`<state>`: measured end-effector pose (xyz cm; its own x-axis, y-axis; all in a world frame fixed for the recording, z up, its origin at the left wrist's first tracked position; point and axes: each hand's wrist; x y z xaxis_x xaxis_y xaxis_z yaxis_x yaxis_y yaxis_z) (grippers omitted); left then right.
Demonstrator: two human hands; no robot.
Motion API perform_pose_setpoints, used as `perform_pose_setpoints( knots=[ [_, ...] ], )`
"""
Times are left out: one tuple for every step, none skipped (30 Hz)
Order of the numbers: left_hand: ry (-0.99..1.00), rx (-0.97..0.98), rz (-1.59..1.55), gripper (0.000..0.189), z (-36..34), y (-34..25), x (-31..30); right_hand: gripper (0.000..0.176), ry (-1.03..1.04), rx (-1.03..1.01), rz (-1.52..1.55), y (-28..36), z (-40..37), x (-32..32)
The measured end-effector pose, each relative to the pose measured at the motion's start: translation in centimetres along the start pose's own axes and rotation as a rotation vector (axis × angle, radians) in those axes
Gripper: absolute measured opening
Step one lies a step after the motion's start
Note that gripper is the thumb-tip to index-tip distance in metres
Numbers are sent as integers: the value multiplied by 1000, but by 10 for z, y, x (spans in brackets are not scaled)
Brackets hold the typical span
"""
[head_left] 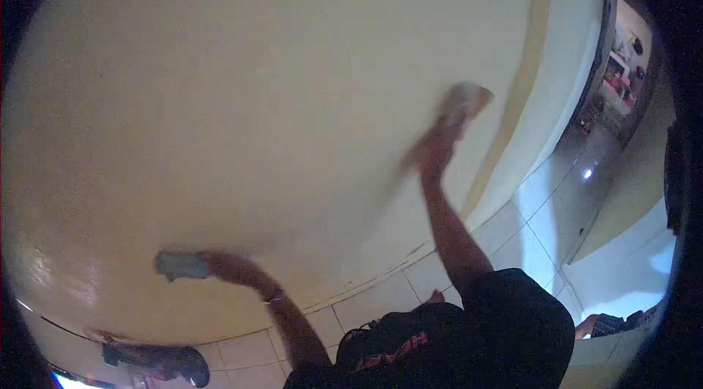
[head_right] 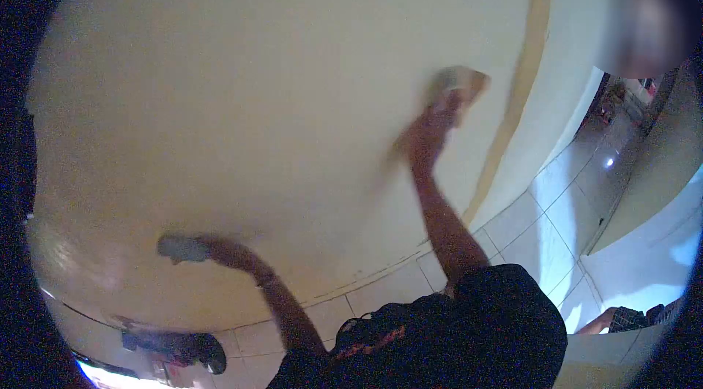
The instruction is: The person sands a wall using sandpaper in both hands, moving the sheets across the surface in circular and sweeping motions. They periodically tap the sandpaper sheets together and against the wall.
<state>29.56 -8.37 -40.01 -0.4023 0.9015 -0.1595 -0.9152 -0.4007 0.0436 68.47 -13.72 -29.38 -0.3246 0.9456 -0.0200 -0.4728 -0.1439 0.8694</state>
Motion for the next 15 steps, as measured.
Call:
perform_pose_setpoints(
  knots=[
    [163,-228,-381,46,-20,-34,-17,55,49,-383,-399,-28,-32,26],
    [330,-455,-762,52,-38,-69,-37,52,206,-566,-322,-31,-69,36],
    [504,-678,-1143,59,-49,-94,-57,46,495,-660,-288,-24,-101,28],
    [513,-674,-1141,59,-42,-105,-86,43,815,-740,-322,-14,-115,4],
    [512,-619,-1319,63,-22,-111,-120,40,1137,-808,-350,-8,-124,-15],
    [499,-555,-1500,67,-5,-114,-139,40,1131,-804,-351,-36,-128,-18],
    [464,-600,-1736,66,-2,-105,-137,40,1040,-651,-371,-82,-124,-18],
    [667,-551,-1291,64,-60,-76,-88,40,949,-501,-388,-114,-111,-27],
    [594,-442,-1030,56,-109,-42,-44,41,613,-483,-316,-124,-91,-47],
    [800,-401,-848,50,-97,-13,-39,41,505,-407,-482,-131,-54,-61],
    [995,-353,-655,45,-80,17,-31,41,355,-225,-309,-124,-17,-70],
    [1197,-87,-210,44,-89,53,9,41,300,-252,-288,-135,17,-82],
    [1056,-66,87,43,-53,51,5,41,158,-240,-228,-126,44,-90],
    [970,172,628,43,-80,77,52,41,20,-230,-169,-116,69,-99],
    [965,179,632,43,-52,66,36,42,-28,-293,-212,-115,92,-105]
  ],
)
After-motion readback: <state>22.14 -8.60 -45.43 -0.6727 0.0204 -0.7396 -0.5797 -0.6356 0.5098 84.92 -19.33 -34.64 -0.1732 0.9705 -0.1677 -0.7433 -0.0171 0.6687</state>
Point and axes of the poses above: each hand's wrist, its own z-axis towards the middle knuckle, its own x-axis out of the palm, y = z × x, and after that the axes turned 6 degrees about y, right-handed
